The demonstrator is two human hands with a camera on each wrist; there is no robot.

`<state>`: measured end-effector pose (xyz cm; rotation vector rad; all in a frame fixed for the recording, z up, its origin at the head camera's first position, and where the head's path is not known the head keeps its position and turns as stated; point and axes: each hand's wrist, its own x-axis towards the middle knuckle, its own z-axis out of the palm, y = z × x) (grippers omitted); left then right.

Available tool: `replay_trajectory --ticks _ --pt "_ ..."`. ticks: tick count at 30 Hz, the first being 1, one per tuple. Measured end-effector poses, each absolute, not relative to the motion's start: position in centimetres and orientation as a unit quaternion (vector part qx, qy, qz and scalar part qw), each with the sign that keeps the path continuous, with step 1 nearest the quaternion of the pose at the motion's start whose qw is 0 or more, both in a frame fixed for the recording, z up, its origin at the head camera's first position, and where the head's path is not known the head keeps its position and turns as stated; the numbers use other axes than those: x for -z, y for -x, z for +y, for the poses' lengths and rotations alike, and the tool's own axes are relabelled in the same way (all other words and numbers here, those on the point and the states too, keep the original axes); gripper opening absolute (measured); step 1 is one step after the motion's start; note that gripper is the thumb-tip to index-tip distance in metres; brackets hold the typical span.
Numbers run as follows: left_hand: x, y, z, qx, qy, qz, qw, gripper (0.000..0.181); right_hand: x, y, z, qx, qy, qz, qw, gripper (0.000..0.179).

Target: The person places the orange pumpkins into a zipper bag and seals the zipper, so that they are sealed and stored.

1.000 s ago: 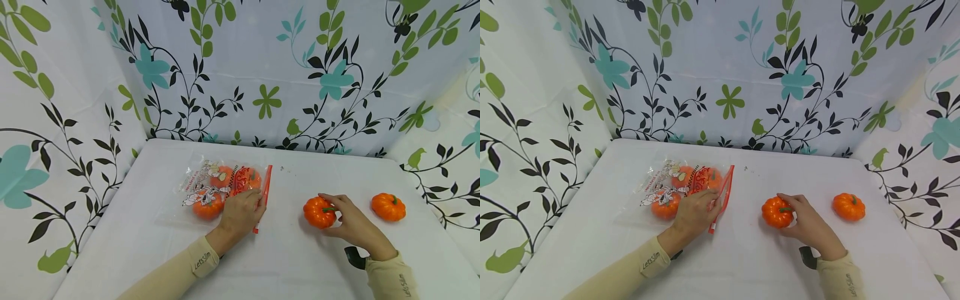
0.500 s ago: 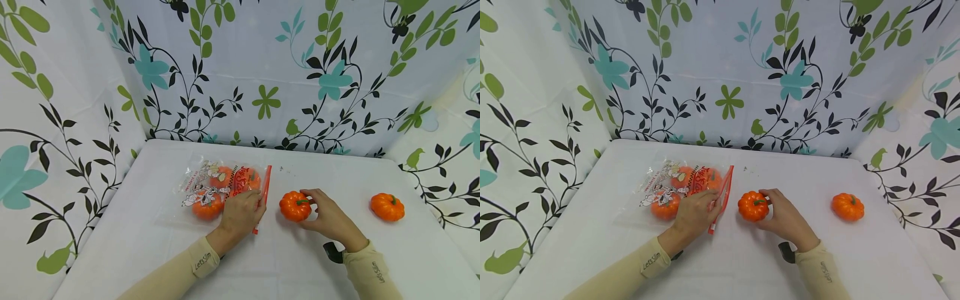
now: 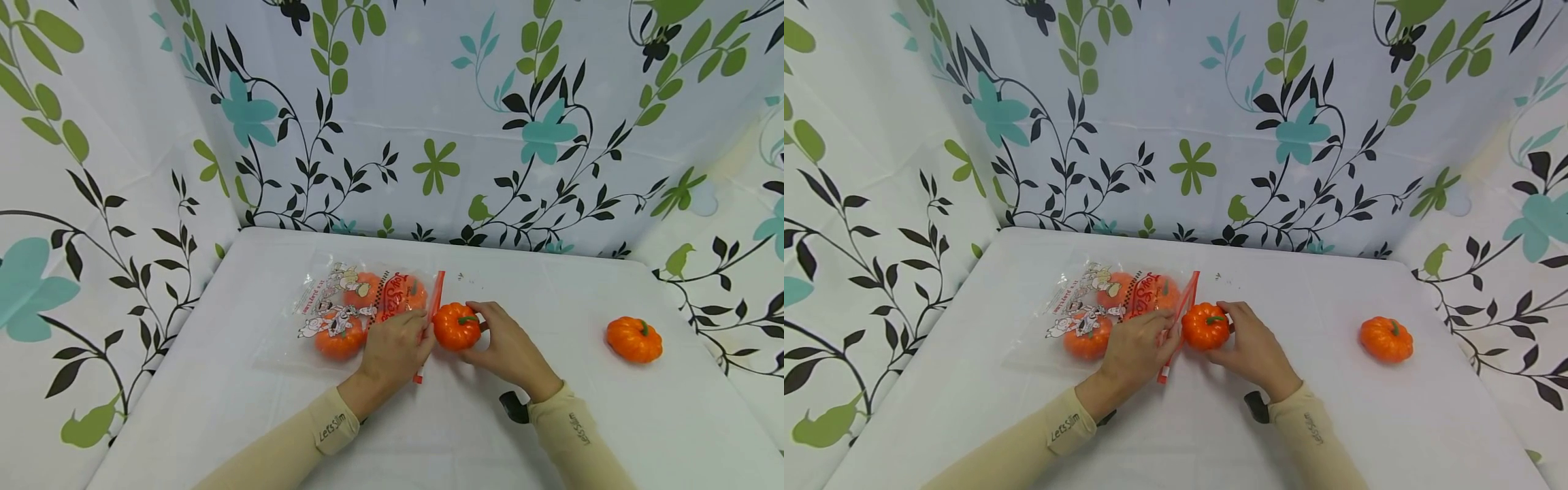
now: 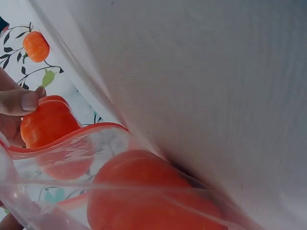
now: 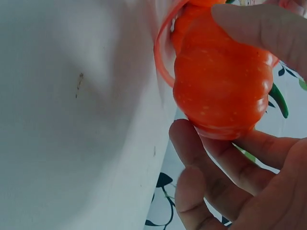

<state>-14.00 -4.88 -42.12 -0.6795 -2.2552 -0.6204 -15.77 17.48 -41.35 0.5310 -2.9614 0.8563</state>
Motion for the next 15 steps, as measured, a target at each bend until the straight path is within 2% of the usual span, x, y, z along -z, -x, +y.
replay_trajectory --ticks 15 --pt "42.0 14.1 -5.2 0.235 0.281 -0.866 0.340 0.010 42.3 17.0 15.6 -0.268 -0.163 -0.949 0.009 0.086"
